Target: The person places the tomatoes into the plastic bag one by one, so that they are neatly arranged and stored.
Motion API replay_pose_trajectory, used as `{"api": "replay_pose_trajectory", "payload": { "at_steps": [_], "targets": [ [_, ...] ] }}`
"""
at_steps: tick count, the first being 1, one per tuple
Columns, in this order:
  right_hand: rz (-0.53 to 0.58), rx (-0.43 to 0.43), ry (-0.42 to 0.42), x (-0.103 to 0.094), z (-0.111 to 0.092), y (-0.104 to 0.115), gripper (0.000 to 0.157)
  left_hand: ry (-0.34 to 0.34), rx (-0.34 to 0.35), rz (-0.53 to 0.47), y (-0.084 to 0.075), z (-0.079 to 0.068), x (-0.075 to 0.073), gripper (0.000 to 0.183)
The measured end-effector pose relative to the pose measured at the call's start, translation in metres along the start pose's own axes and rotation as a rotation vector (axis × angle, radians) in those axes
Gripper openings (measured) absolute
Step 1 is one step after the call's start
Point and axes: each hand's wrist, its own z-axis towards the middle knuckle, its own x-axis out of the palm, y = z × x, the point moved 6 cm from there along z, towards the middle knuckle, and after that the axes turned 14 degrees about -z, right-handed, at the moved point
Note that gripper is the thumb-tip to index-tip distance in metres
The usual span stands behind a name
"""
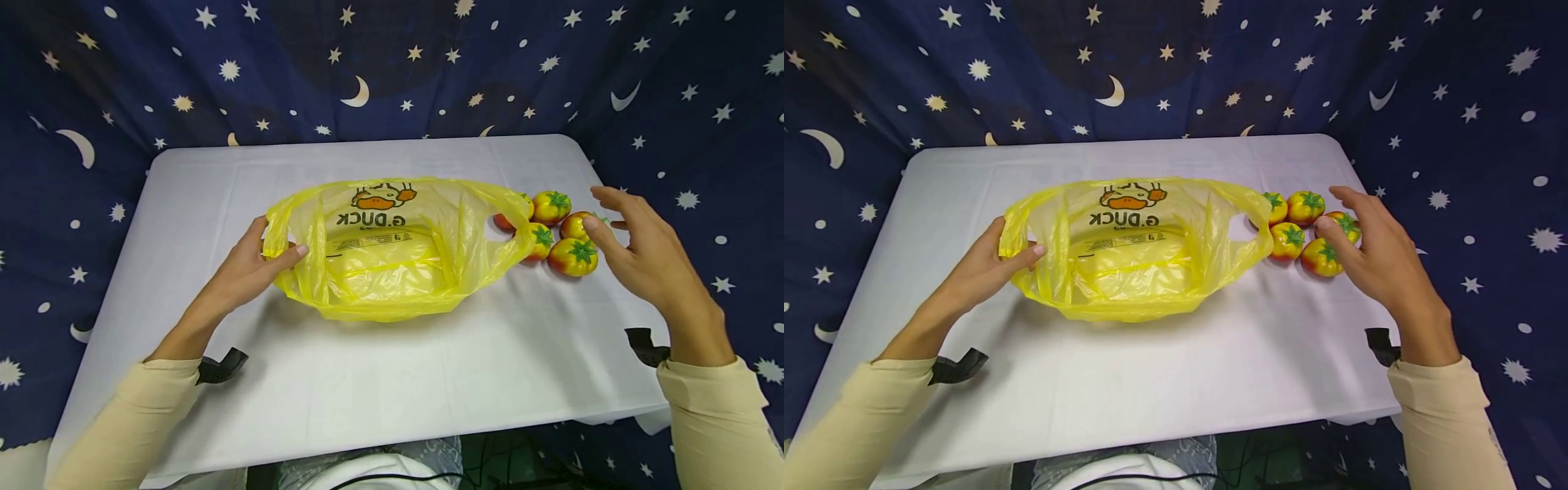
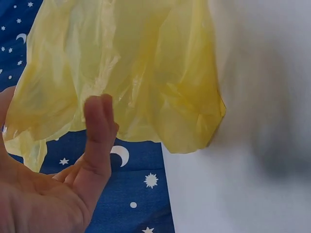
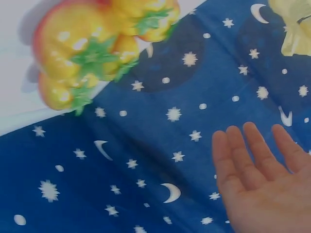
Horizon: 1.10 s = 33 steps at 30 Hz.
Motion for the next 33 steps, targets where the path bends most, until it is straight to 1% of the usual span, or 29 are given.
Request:
{"api": "replay_pose_trajectory", "payload": {
  "at_steps": [3, 6, 14, 20, 25, 29, 33],
  "targets": [
    [-0.007, 0.028, 0.001, 0.003, -0.004, -0.011, 0.056, -0.008, -0.028, 0.049, 0.001, 0.0, -0.001, 0.077],
    [-0.019, 0.06, 0.017, 0.008, -0.005, -0.023, 0.057, -0.01, -0.045, 0.058, 0.001, 0.0, 0.0, 0.074],
    [-0.023, 0.101, 0.083, 0.025, -0.004, -0.047, 0.062, -0.01, -0.035, 0.056, 0.001, 0.002, 0.002, 0.062],
    [-0.062, 0.133, 0.148, 0.044, -0.003, -0.062, 0.07, -0.007, -0.033, 0.06, 0.0, 0.002, 0.004, 0.051],
    [-0.074, 0.123, 0.158, 0.06, 0.001, -0.072, 0.081, -0.006, -0.051, 0.056, 0.002, 0.001, 0.005, 0.043],
    [-0.064, 0.12, 0.139, 0.071, 0.003, -0.079, 0.089, -0.004, -0.056, 0.061, 0.002, 0.0, 0.005, 0.038],
    [-0.048, 0.153, 0.143, 0.08, 0.005, -0.087, 0.101, -0.009, -0.057, 0.063, 0.002, 0.0, 0.005, 0.035]
  ]
}}
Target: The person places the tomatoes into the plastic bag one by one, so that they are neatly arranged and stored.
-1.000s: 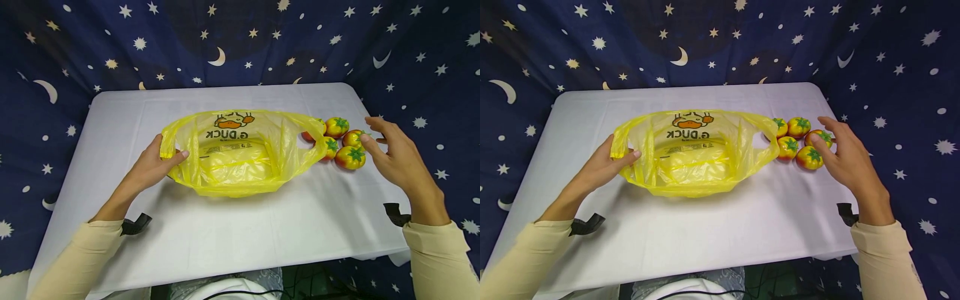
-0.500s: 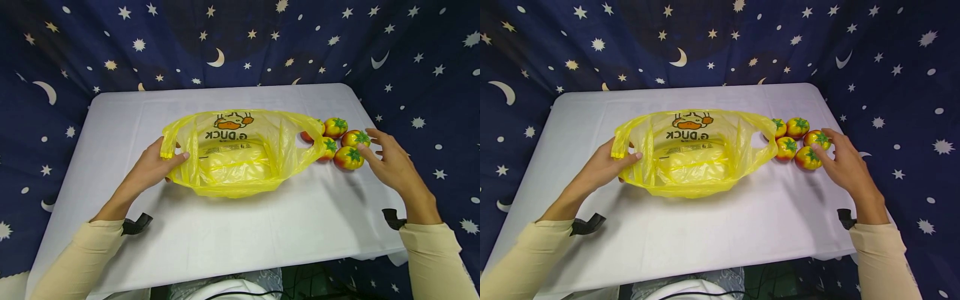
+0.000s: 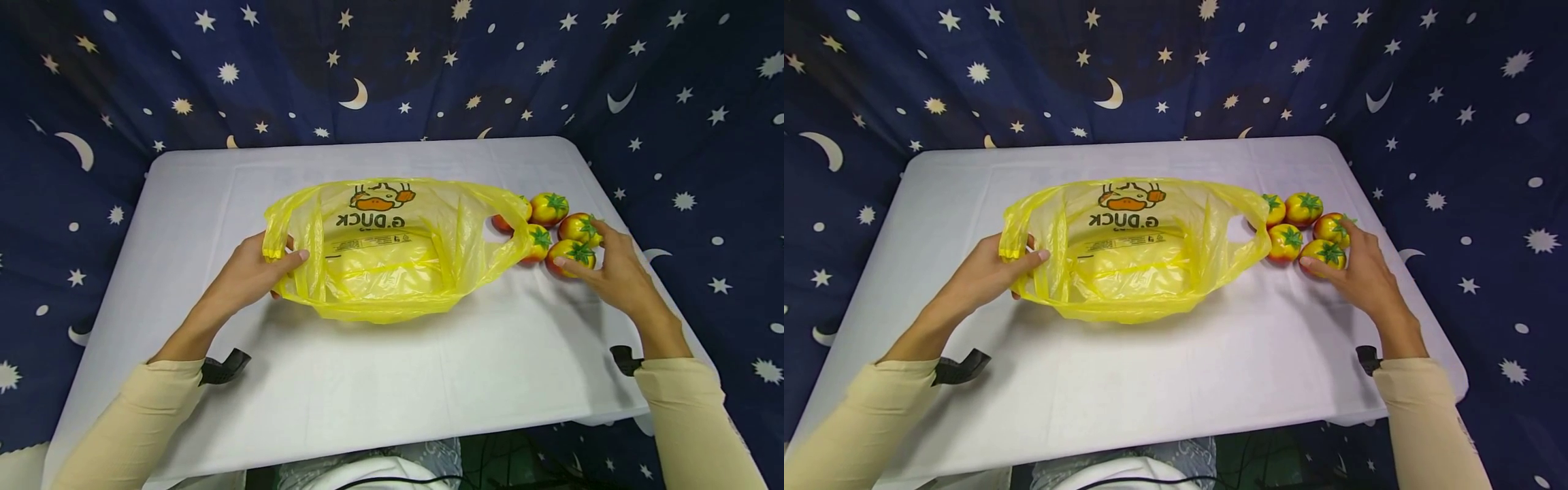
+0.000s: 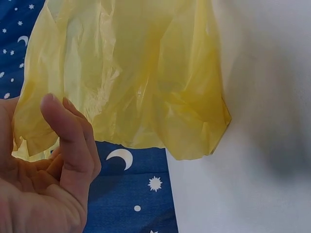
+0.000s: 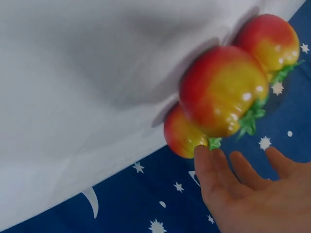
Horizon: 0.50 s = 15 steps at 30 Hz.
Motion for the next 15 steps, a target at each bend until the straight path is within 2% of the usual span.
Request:
{"api": "replay_pose_trajectory", "payload": {
  "at_steps": [4, 8, 15],
  "targets": [
    [-0.025, 0.067, 0.058, 0.009, 0.002, -0.005, 0.113, -0.005, -0.017, -0.001, 0.0, 0.0, -0.001, 0.035],
    [-0.087, 0.12, 0.111, 0.017, 0.002, -0.008, 0.116, -0.005, -0.026, -0.002, 0.0, -0.001, 0.0, 0.035],
    [-0.165, 0.13, 0.115, 0.024, 0.006, -0.009, 0.121, -0.007, -0.017, -0.001, 0.0, -0.001, 0.0, 0.033]
  ]
}}
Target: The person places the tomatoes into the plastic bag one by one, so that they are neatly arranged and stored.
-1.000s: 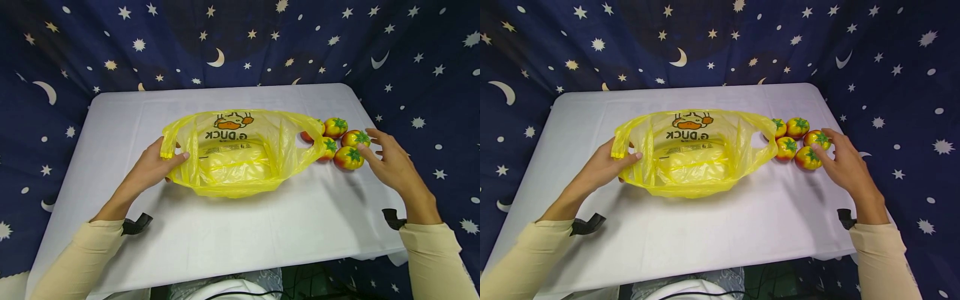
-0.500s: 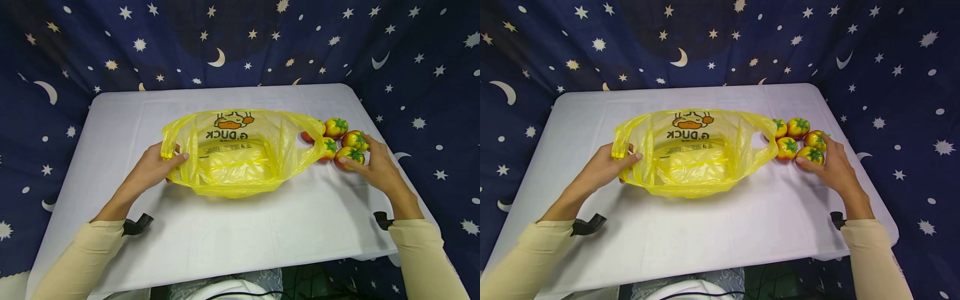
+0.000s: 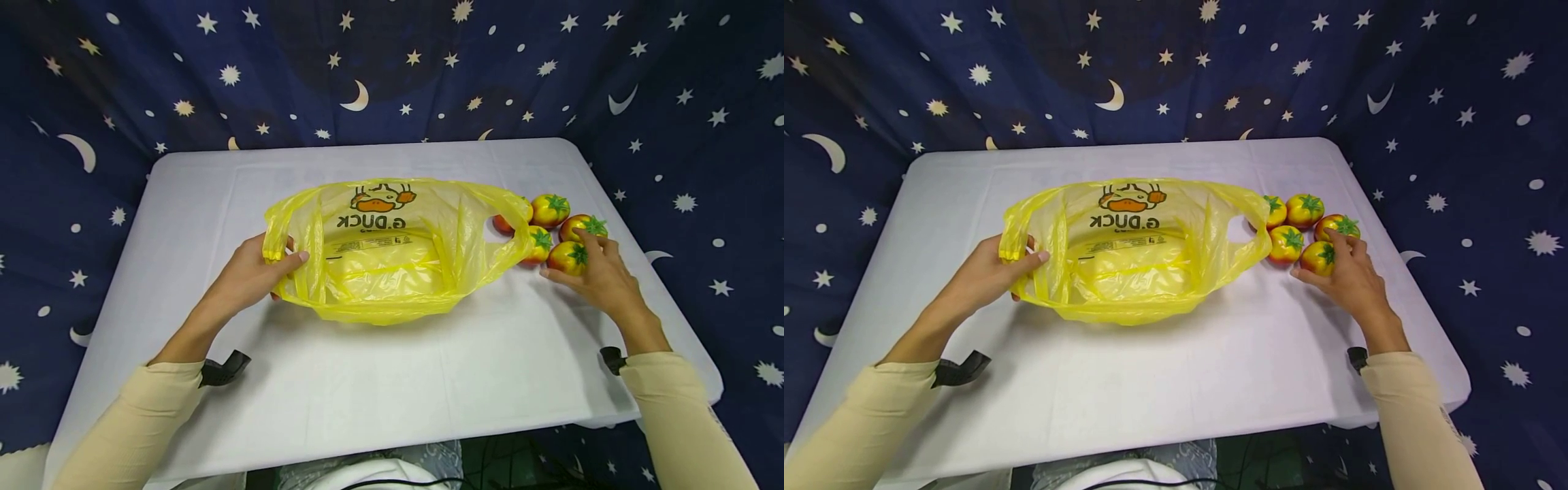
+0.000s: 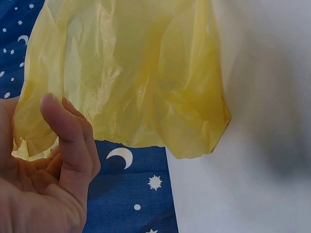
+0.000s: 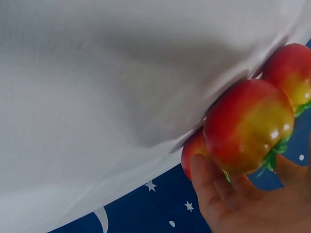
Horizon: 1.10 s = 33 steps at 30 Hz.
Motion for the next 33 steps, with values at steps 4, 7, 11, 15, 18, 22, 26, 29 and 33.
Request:
{"api": "replay_pose_trajectory", "payload": {
  "at_steps": [4, 7, 11, 15, 18, 22, 26, 29, 33],
  "targets": [
    [-0.013, 0.007, -0.005, 0.002, 0.002, 0.001, 0.121, 0.002, 0.007, -0.004, 0.0, 0.0, 0.0, 0.034],
    [-0.012, 0.005, -0.015, 0.003, 0.003, 0.002, 0.118, 0.004, 0.009, -0.004, 0.001, 0.0, 0.0, 0.034],
    [-0.027, 0.007, -0.038, 0.006, 0.005, 0.003, 0.111, 0.008, 0.014, -0.003, 0.001, 0.0, 0.001, 0.033],
    [-0.041, 0.01, -0.054, 0.01, 0.005, 0.002, 0.106, 0.01, 0.018, -0.005, 0.001, 0.0, 0.001, 0.033],
    [-0.042, 0.009, -0.058, 0.012, 0.005, 0.002, 0.101, 0.01, 0.016, -0.008, 0.001, 0.0, 0.001, 0.034],
    [-0.02, 0.014, -0.055, 0.012, 0.002, 0.0, 0.098, 0.009, 0.016, -0.009, 0.001, 0.001, 0.001, 0.034],
    [0.031, 0.016, -0.058, 0.01, 0.001, -0.001, 0.1, 0.011, 0.023, -0.009, 0.001, 0.001, 0.002, 0.034],
    [0.083, 0.003, -0.077, 0.007, 0.001, -0.002, 0.099, 0.015, 0.025, -0.009, 0.001, 0.001, 0.002, 0.035],
    [0.146, -0.005, -0.107, 0.004, -0.001, -0.004, 0.095, 0.018, 0.027, -0.009, 0.0, 0.001, 0.002, 0.036]
  ]
}}
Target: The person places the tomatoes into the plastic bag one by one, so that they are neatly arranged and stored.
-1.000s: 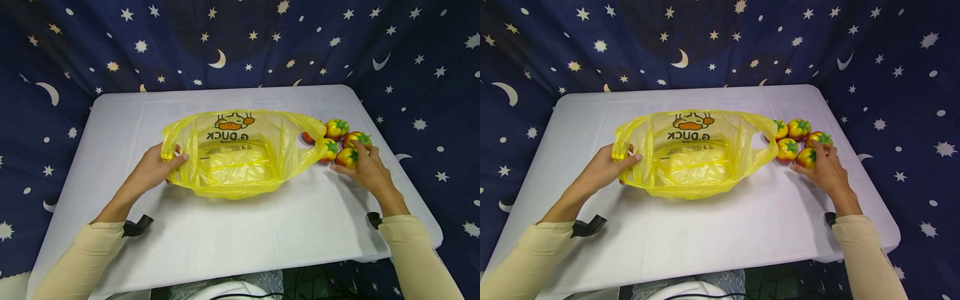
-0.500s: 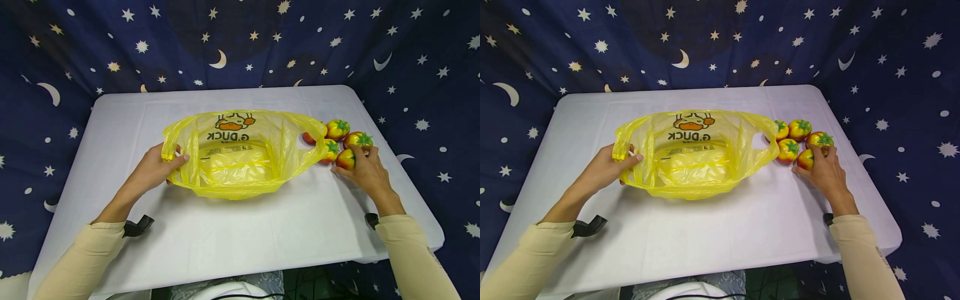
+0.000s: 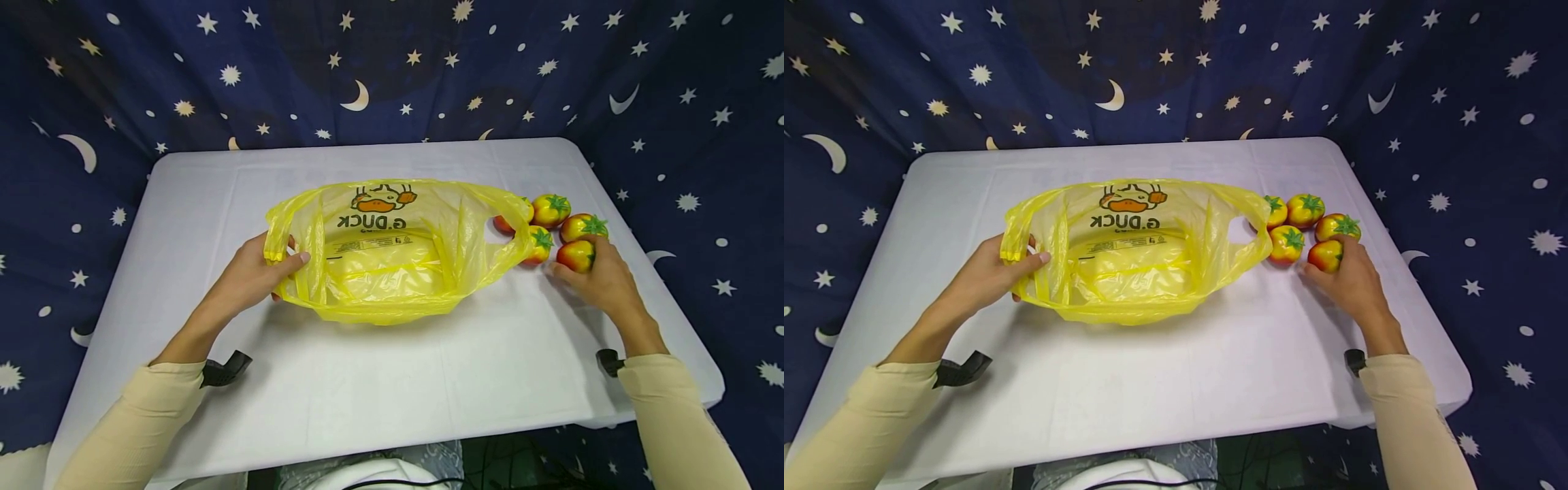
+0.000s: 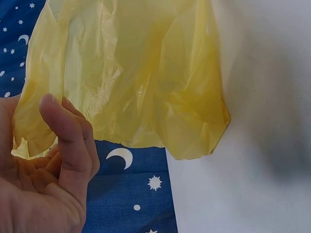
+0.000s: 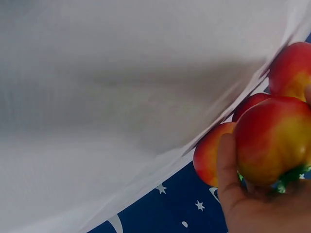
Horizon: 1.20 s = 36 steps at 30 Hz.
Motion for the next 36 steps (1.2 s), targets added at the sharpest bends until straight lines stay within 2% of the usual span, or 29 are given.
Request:
{"api": "replay_pose_trajectory", "payload": {
  "at_steps": [9, 16, 19, 29, 36],
  "targets": [
    [0.094, -0.036, -0.074, -0.008, -0.003, 0.003, 0.084, 0.005, 0.001, -0.005, -0.001, -0.001, 0.0, 0.037],
    [0.181, 0.013, -0.066, -0.014, -0.008, 0.01, 0.083, 0.004, 0.016, -0.009, -0.001, -0.001, 0.0, 0.036],
    [0.23, 0.008, -0.068, -0.017, -0.011, 0.015, 0.081, 0.004, 0.016, -0.008, -0.001, -0.001, 0.0, 0.037],
    [0.41, -0.132, -0.186, -0.039, -0.019, 0.049, 0.057, 0.009, 0.032, -0.015, -0.001, -0.001, 0.001, 0.035],
    [0.476, -0.194, -0.206, -0.059, -0.029, 0.077, 0.05, 0.012, 0.038, -0.024, -0.001, -0.001, 0.001, 0.036]
  ]
}}
